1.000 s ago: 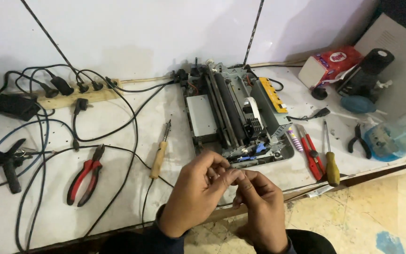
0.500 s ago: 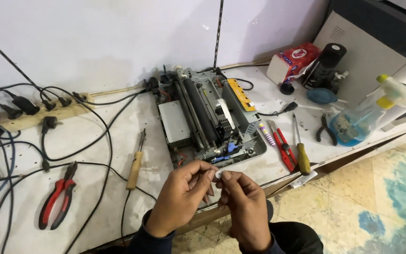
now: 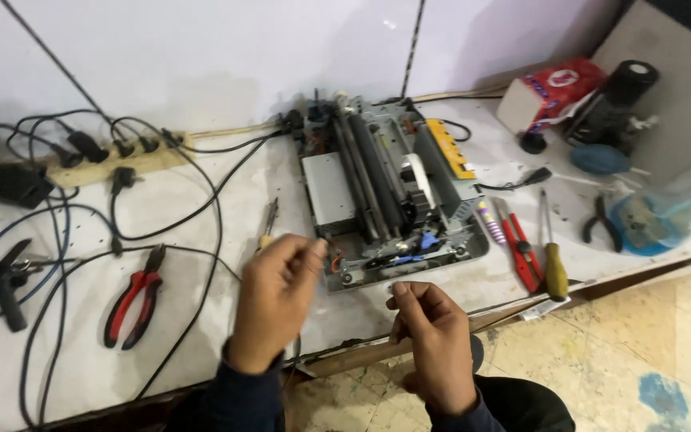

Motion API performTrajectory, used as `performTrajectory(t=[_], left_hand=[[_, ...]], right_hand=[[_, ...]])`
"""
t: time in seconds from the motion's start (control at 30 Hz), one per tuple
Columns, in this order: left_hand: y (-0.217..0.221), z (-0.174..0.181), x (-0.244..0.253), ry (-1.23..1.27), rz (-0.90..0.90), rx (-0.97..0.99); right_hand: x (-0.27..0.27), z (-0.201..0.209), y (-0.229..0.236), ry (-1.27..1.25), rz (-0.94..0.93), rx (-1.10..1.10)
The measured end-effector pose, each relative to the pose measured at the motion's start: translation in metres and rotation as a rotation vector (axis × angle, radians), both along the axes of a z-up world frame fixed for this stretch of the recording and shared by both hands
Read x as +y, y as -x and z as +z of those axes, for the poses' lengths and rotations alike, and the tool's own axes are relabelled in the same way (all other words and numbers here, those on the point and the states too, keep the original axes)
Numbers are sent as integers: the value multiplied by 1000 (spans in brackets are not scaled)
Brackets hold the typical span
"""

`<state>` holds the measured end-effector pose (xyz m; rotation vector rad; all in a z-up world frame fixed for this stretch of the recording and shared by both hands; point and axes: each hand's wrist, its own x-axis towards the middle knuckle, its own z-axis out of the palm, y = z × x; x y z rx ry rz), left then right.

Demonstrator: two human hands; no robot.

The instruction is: The person repairs a disassembled printer on a workbench. They use pliers to strip a wire, a soldering iron to solder connections, and a screwdriver to tighten screws on the printer's internal components.

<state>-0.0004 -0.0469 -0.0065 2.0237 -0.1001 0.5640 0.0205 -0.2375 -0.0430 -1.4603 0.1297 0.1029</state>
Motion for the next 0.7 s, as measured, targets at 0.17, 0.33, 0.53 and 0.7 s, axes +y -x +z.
performTrajectory(t=[0.17, 0.33, 0.53, 0.7], left_hand=[[0, -16, 14, -61, 139, 8], [7, -39, 6, -87, 21, 13], [12, -35, 1, -210, 6, 31], [10, -45, -1, -258, 40, 70]], right_hand=[[22, -20, -10, 158, 44, -5], [43, -18, -16, 294, 41, -36], [46, -27, -22, 439, 22, -99], [50, -36, -23, 595, -27, -220]])
